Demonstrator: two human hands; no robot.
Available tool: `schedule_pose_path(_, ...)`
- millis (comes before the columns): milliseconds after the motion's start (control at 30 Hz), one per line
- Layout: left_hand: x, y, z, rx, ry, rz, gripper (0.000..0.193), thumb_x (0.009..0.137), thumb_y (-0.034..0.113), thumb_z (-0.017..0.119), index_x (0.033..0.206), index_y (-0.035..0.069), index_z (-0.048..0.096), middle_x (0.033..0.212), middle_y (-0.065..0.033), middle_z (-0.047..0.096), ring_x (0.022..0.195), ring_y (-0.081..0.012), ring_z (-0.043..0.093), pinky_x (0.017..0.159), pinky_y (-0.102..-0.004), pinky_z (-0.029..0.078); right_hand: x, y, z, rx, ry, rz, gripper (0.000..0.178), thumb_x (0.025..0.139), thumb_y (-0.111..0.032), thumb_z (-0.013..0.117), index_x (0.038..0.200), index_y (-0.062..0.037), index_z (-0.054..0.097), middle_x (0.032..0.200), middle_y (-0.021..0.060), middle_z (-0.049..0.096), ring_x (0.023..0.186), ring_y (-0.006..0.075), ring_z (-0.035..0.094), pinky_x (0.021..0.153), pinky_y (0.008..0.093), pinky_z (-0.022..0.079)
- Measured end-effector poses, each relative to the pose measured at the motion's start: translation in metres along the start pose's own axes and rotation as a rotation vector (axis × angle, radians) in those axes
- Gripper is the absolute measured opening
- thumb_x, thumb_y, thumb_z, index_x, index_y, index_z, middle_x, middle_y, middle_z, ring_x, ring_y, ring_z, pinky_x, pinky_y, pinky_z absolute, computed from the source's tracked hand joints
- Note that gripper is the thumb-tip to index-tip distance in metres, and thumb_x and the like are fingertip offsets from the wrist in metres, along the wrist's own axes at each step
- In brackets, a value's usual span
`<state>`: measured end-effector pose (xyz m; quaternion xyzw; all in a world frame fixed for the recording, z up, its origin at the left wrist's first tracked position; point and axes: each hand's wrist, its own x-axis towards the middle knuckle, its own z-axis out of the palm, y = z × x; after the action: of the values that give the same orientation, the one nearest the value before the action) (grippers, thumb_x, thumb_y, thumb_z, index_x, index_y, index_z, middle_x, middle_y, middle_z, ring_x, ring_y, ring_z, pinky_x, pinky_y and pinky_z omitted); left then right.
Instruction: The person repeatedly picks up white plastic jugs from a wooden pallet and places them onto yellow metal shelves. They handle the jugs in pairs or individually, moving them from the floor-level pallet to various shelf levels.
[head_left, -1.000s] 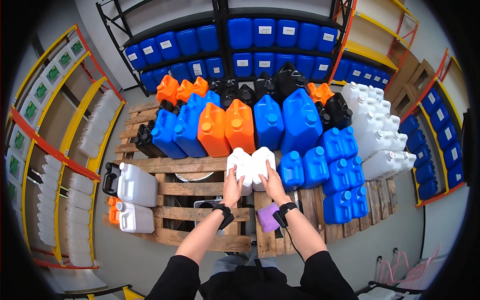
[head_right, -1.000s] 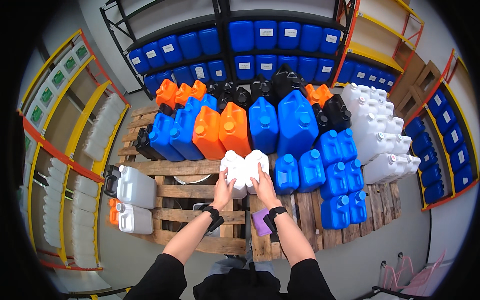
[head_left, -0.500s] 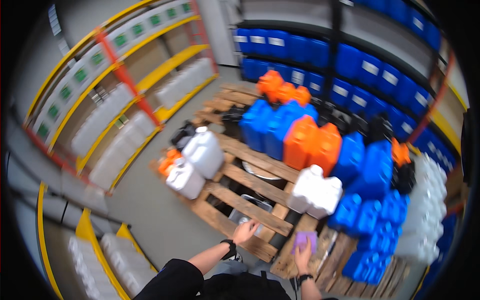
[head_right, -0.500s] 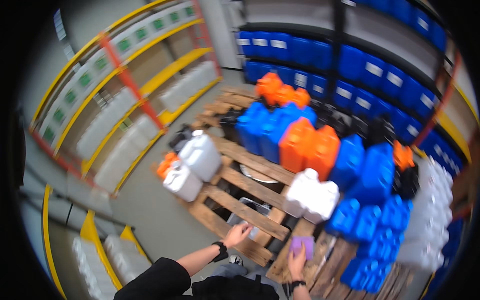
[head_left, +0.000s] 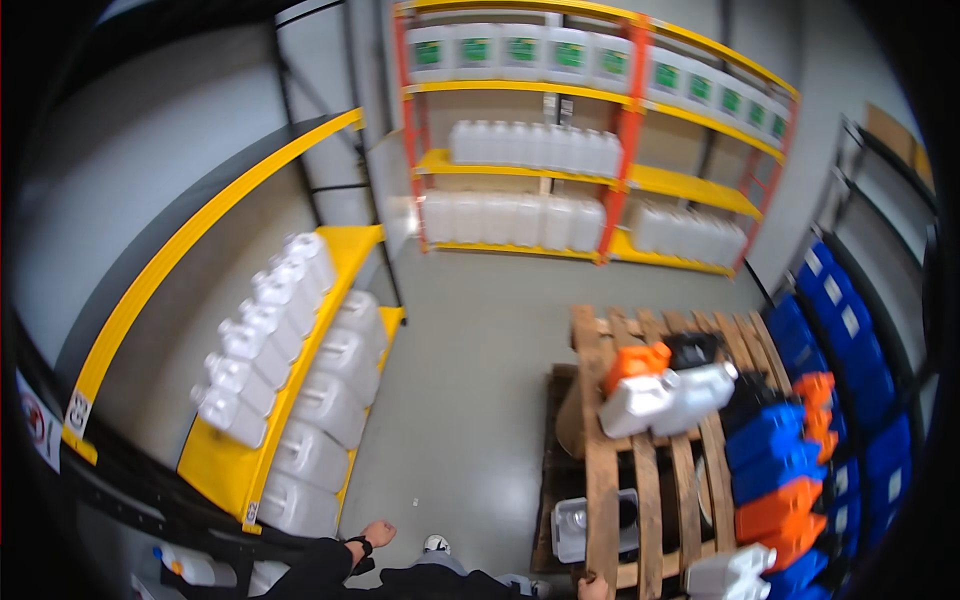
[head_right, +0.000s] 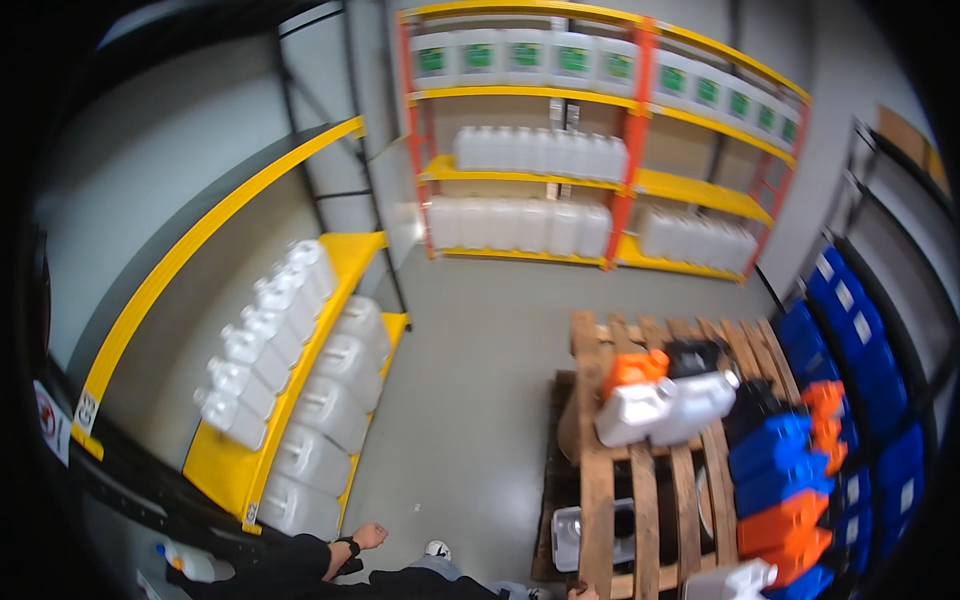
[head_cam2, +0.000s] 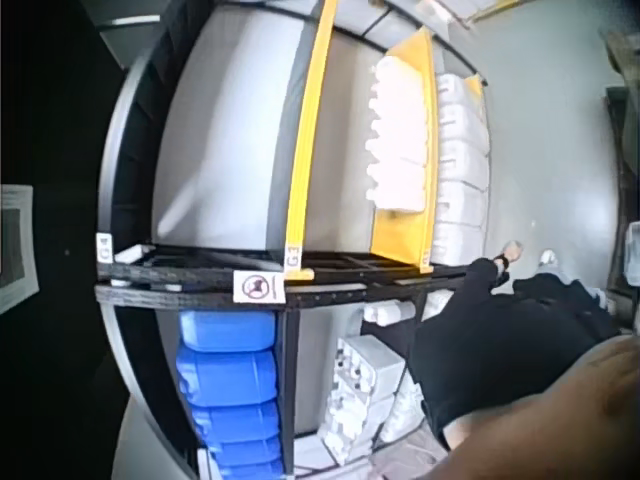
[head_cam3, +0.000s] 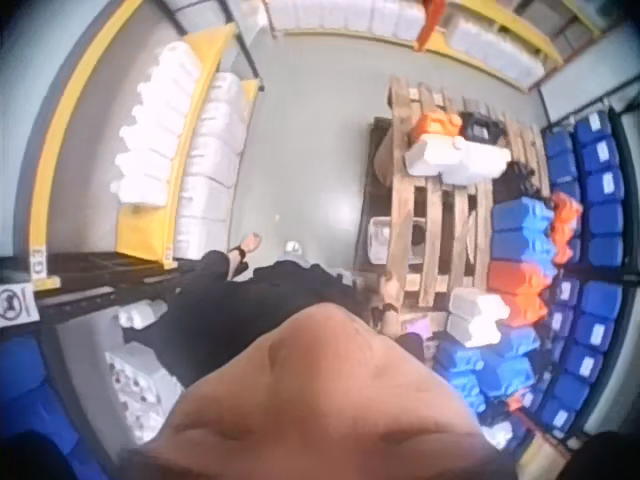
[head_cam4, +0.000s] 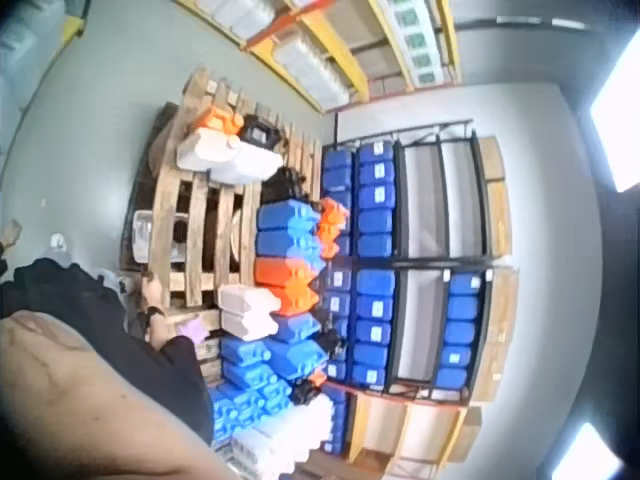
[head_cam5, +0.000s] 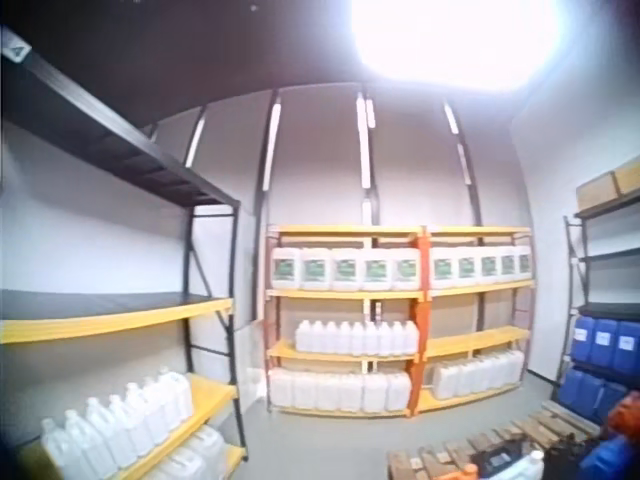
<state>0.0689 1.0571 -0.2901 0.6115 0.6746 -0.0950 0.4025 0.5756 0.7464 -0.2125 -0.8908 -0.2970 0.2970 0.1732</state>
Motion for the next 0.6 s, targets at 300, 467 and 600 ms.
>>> schedule_pose_path(300, -0.062, -0.119, -0.040, -0.310, 0.351, -0.190, 0.030, 0.091, 0.040, 0.063, 0.102, 0.015, 0.073, 0.096, -0.0134, 0.074, 0.095, -0.0369, 0.070, 0.082, -0.0478, 0.055, 0.177, -0.117, 0.124, 0.003, -0.508, 0.102, 0.053, 0.081, -0.012, 0.070, 0.131, 0.0005, 0.059, 0.097, 0.0174, 0.074, 0.094, 0.0198, 0.072, 0.083, 0.0352, 0.056)
schedule_pose_path(467, -0.082, -0.071, -0.166, -0.409, 0.859, -0.125, 0.020, 0.098, 0.029, 0.061, 0.097, 0.010, 0.064, 0.084, -0.0147, 0.071, 0.083, -0.0401, 0.068, 0.070, -0.0511, 0.052, 0.196, -0.322, 0.139, -0.246, -0.369, -0.563, 0.051, 0.080, -0.023, 0.078, 0.125, -0.0027, 0.065, 0.107, 0.0188, 0.074, 0.091, 0.0248, 0.075, 0.082, 0.0381, 0.058)
schedule_pose_path(600, -0.078, -0.037, -0.280, -0.570, 1.203, -0.120, 0.019, 0.098, 0.023, 0.062, 0.107, 0.007, 0.060, 0.095, -0.0149, 0.072, 0.086, -0.0388, 0.069, 0.074, -0.0490, 0.052, 0.194, -0.493, 0.189, -0.108, -0.491, -0.860, 0.048, 0.083, -0.021, 0.077, 0.126, -0.0031, 0.064, 0.097, 0.0159, 0.074, 0.081, 0.0262, 0.073, 0.075, 0.0371, 0.059)
